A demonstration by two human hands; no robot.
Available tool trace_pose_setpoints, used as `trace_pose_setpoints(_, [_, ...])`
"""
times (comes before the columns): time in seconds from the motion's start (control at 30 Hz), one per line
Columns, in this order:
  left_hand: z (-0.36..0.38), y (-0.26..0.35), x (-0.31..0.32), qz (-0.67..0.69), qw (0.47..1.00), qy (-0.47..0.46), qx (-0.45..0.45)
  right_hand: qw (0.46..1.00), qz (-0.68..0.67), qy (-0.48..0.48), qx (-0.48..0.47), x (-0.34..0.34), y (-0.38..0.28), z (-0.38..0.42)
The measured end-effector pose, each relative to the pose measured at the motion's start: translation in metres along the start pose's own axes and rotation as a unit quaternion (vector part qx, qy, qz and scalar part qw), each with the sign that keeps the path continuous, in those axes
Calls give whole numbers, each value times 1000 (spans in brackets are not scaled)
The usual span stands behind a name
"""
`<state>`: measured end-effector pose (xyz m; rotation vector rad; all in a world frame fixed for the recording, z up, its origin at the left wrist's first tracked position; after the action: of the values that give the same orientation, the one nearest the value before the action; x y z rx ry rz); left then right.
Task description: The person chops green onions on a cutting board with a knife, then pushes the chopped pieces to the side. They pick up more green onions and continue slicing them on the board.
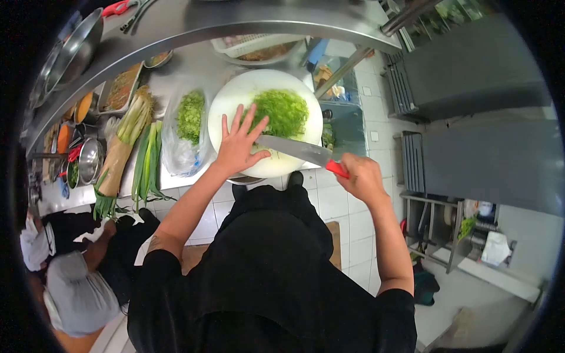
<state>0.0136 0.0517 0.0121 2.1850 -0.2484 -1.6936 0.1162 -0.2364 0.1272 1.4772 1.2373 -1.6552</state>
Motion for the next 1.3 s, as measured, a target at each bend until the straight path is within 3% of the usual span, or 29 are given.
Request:
trace_pose_setpoints(0.07, [1, -8, 2, 3, 1000, 3, 7, 986, -84, -7, 147, -9, 3, 31])
trace_pose_setpoints(0.1, [2, -15, 6, 38, 999, 12, 3, 973, -168, 6, 158, -3, 2, 45])
trace_pose_setpoints(0.13, [2, -20, 8, 71, 997, 22, -3, 973, -167, 8, 161, 5, -4, 55])
trace_pose_setpoints(0.2, [1, -23, 13, 71, 997, 24, 0, 839, -445, -1, 314, 46, -5, 83])
trace_pose_setpoints(0.27, [-2, -25, 18, 74, 997, 25, -7, 744, -577, 33, 336, 92, -8, 102])
trace_pose_setpoints(0.4, [-14, -23, 21, 85, 996, 37, -11, 649, -674, 92, 342, 145, -15, 109])
trace_pose_setpoints(0.47, [-22, -19, 22, 80, 995, 50, -18, 632, -690, 91, 342, 165, -15, 106])
trace_pose_setpoints(0.7, [-42, -3, 34, 88, 992, 80, -35, 633, -685, 62, 354, 186, -40, 44])
trace_pose_setpoints(0.77, [-45, 1, 38, 153, 982, 104, -34, 637, -685, 58, 348, 192, -48, 23])
trace_pose_setpoints(0.93, [-43, 18, 43, 156, 976, 125, -81, 698, -662, 13, 273, 198, -65, -12])
trace_pose_setpoints(1.1, [-39, 37, 52, 190, 961, 149, -134, 754, -612, 39, 234, 202, -71, -33])
trace_pose_setpoints(1.23, [-37, 46, 55, 222, 938, 193, -183, 738, -627, 24, 249, 199, -72, -33])
trace_pose_setpoints(1.3, [-37, 48, 51, 246, 923, 213, -204, 789, -575, 61, 207, 204, -67, -32])
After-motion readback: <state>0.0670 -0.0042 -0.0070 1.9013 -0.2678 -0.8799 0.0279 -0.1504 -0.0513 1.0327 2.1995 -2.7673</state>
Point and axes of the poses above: each hand's wrist, its own z-axis away from the middle knuckle, its own x-axis out of the palm, y = z × x, the point moved 6 cm from there along -z, towards the middle knuckle, and after that the axes turned 6 degrees about -x, right-handed, at the moved point
